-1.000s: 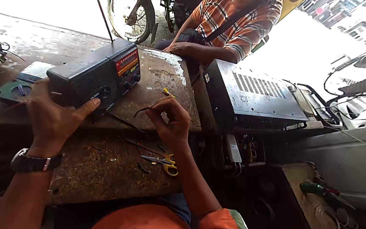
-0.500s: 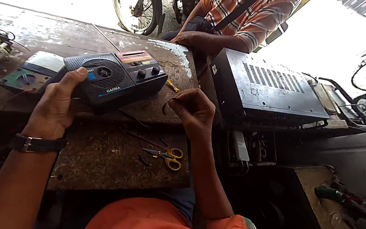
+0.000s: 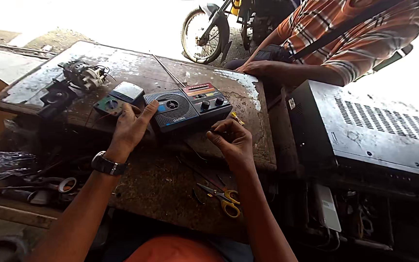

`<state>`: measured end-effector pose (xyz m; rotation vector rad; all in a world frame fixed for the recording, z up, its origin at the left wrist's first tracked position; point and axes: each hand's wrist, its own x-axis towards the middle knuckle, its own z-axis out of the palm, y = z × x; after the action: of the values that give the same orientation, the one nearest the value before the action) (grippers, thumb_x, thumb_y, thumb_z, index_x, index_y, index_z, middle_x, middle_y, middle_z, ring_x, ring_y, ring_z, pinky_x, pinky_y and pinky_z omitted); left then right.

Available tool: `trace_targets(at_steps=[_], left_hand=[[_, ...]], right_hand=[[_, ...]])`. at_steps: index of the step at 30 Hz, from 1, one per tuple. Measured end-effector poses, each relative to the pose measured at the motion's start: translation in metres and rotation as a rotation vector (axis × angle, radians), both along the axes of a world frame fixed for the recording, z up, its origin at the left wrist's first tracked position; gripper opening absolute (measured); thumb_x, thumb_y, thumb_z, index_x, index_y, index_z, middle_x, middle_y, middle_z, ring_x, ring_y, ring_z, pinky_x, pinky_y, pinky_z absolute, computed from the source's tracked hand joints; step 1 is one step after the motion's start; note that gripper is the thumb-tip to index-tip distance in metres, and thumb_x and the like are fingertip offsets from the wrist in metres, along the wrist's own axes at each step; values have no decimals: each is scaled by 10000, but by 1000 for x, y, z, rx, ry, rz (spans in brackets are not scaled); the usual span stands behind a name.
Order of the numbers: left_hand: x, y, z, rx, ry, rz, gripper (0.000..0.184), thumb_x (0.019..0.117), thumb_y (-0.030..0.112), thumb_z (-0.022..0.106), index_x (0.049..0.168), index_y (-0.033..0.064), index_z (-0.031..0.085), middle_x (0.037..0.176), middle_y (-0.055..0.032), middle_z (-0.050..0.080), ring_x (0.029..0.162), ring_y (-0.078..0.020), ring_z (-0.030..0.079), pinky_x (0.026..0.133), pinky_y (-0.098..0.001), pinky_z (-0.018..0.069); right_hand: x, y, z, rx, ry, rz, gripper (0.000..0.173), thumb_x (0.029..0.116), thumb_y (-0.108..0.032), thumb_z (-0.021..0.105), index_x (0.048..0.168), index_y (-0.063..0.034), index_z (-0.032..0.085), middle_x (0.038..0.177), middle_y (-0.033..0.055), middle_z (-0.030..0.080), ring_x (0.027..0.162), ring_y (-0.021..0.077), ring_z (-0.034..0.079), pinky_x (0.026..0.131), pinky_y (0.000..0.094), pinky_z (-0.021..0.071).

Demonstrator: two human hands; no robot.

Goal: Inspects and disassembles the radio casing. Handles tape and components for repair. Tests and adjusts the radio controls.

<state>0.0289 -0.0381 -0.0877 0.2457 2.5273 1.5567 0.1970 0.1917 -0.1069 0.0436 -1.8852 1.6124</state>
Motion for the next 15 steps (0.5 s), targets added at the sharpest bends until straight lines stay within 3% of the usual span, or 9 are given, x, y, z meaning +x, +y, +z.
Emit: trace_targets(at_steps=[2, 3, 4, 6, 9, 11, 15], left_hand=[[12, -3, 5, -86, 410, 7, 682, 974, 624, 555, 1300, 28, 501, 1056, -161, 645, 928, -264, 659, 802, -490, 548], [18, -5, 8, -67, 577, -54, 568, 1007, 511, 572, 1313, 36, 513, 1140, -142, 635, 1043, -235, 632, 883, -443, 532], [25, -8, 11, -32, 699, -152, 472, 1018, 391, 587, 1333, 45, 527, 1235, -130, 616, 1171, -230, 589, 979, -420, 499], [36, -8, 19, 20, 853, -361, 409, 944, 230, 616, 1300, 29, 609, 1333, -122, 602, 1340, -265, 490, 1125, -446, 393], [42, 1, 19, -34, 923, -540, 449, 826, 330, 672, 1195, 74, 681, 1329, -71, 641, 1403, -286, 458, 1201, -525, 306], [44, 6, 12, -79, 907, -561, 540, 797, 469, 704, 1206, 117, 684, 1319, -33, 647, 1394, -251, 472, 1212, -527, 291], [47, 15, 4, -141, 924, -521, 731, 729, 634, 735, 1255, 132, 655, 1347, -46, 630, 1385, -263, 466, 1207, -556, 231]], right_hand=[[-1, -1, 0, 51, 13, -5, 131, 869, -9, 779, 933, -38, 668, 1050, 103, 686, 933, 208, 689, 808, 351, 623], [0, -2, 2, 52, 16, -4, 135, 871, 17, 768, 942, -28, 663, 1042, 109, 705, 913, 203, 703, 798, 341, 628], [0, -4, 4, 42, 17, -4, 147, 870, 40, 759, 957, -22, 658, 1015, 108, 722, 872, 190, 709, 774, 322, 626], [0, -9, 5, 27, 21, -8, 170, 869, 57, 751, 976, -18, 643, 964, 101, 728, 812, 171, 708, 729, 298, 622], [-4, -18, 4, -87, 26, -26, 156, 885, 29, 750, 979, -16, 634, 942, 125, 728, 768, 192, 708, 692, 325, 624], [-9, -27, -2, -257, 24, -31, 165, 880, 1, 771, 967, -23, 632, 924, 132, 718, 746, 186, 695, 691, 325, 615], [-18, -44, -20, -501, 34, -9, 205, 840, 9, 805, 946, -32, 635, 925, 145, 719, 740, 183, 696, 683, 318, 609]])
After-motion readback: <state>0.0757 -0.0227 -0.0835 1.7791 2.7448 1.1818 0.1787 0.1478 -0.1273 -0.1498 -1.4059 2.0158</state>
